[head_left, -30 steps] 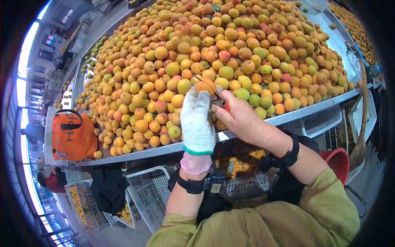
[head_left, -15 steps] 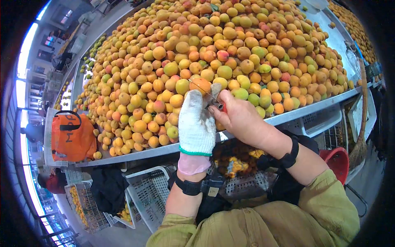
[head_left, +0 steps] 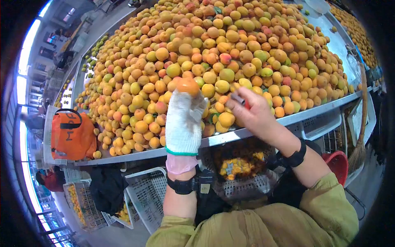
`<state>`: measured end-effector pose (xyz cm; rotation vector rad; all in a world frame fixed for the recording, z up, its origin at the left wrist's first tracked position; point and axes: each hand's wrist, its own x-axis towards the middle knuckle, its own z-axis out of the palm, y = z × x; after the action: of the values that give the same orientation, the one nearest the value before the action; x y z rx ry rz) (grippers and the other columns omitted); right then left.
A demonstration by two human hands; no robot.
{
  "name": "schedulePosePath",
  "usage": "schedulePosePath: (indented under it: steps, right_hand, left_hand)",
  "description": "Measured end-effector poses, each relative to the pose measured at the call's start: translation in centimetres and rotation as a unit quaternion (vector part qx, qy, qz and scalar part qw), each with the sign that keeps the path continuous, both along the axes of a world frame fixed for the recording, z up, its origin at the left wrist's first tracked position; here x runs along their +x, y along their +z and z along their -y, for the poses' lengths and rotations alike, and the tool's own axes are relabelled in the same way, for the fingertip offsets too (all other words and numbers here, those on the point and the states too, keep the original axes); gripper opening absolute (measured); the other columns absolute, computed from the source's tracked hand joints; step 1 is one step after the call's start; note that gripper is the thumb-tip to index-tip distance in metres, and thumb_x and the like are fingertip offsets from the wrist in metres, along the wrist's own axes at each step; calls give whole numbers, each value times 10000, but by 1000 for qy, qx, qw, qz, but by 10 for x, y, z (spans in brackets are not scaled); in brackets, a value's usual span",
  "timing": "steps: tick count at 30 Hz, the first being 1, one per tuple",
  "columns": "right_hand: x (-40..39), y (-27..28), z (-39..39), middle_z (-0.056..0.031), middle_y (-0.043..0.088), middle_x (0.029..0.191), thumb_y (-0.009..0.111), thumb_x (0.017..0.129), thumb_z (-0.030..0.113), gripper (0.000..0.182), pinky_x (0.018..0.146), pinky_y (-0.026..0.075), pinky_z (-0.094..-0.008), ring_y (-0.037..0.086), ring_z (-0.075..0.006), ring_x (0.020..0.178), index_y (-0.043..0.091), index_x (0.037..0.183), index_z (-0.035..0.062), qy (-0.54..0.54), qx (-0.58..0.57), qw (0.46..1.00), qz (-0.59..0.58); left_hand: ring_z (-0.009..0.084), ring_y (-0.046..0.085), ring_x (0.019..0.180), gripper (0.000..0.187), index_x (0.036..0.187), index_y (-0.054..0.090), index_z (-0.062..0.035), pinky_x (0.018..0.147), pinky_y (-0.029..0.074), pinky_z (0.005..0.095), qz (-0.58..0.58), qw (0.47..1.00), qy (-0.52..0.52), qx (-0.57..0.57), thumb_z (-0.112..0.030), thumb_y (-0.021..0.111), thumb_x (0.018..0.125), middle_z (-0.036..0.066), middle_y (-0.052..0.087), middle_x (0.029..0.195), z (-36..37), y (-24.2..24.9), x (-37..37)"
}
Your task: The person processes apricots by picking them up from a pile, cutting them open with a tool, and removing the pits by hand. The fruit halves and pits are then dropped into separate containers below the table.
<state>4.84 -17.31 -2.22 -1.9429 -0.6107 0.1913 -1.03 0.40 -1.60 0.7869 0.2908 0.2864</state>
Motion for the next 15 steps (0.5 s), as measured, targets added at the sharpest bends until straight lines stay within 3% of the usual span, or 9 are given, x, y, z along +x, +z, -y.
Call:
schedulePosePath:
  steps: [1, 3, 4, 7, 9, 11, 14, 15]
  right_hand:
    - [2, 7, 0, -72, 557, 712, 652, 882, 295, 312, 610, 468, -292, 566, -156, 668, 560, 1027, 34, -2, -2, 1000, -1]
    - [3, 20, -6, -31, 601, 851, 630, 906, 280, 344, 642, 456, -251, 550, -100, 733, 552, 1106, 10, -4, 240, 953, -185]
    - [7, 23, -6, -20, 600, 970, 616, 923, 260, 380, 693, 453, -223, 540, -82, 795, 530, 1168, -17, 7, 217, 957, -191]
    - [10, 22, -6, -25, 603, 943, 640, 907, 281, 388, 728, 462, -231, 543, -77, 820, 545, 1136, -18, 60, 243, 924, -289]
    - [10, 25, -3, -22, 601, 934, 642, 905, 286, 390, 720, 460, -232, 538, -73, 814, 548, 1133, -16, 63, 221, 943, -239]
    - [10, 26, 0, -19, 598, 925, 645, 903, 291, 391, 711, 459, -232, 533, -69, 808, 551, 1129, -14, 70, 197, 959, -191]
    - [9, 23, 3, -20, 594, 922, 632, 911, 263, 361, 730, 455, -229, 525, -63, 834, 549, 1125, -17, 86, 175, 961, -197]
    - [8, 22, 1, -12, 584, 880, 621, 916, 251, 341, 685, 456, -226, 526, -58, 783, 549, 1124, -9, 85, 202, 954, -203]
  left_hand:
    - [221, 544, 1088, 466, 1293, 473, -28, 966, 458, 411, -1, 1000, -2, -2, -270, 612, 920, 98, 566, 1175, 6, 5, 0]
    - [186, 543, 1074, 419, 1291, 474, -14, 949, 461, 348, -29, 964, -44, 260, -140, 598, 911, 87, 562, 1160, 18, 11, 2]
    - [145, 560, 1012, 445, 1253, 487, -4, 908, 462, 289, -18, 956, -42, 290, -35, 637, 836, 89, 574, 1123, 24, 14, 1]
    - [150, 563, 1024, 446, 1221, 511, 1, 901, 472, 296, -49, 948, -43, 310, -1, 665, 802, 91, 580, 1120, 31, 19, 3]
    - [160, 572, 1024, 472, 1194, 527, 4, 896, 478, 294, -42, 954, -47, 293, -2, 715, 760, 86, 581, 1125, 31, 19, 5]
    - [168, 584, 1012, 534, 1189, 531, 0, 902, 478, 295, -46, 905, -57, 419, -38, 774, 714, 83, 581, 1128, 27, 14, 3]
    - [175, 590, 1006, 571, 1188, 539, -9, 895, 481, 300, -23, 881, -22, 473, -81, 807, 689, 85, 592, 1104, 32, 13, 2]
    - [176, 591, 1002, 569, 1186, 542, -11, 890, 483, 302, -7, 866, 0, 500, -89, 809, 689, 87, 598, 1091, 34, 14, 2]
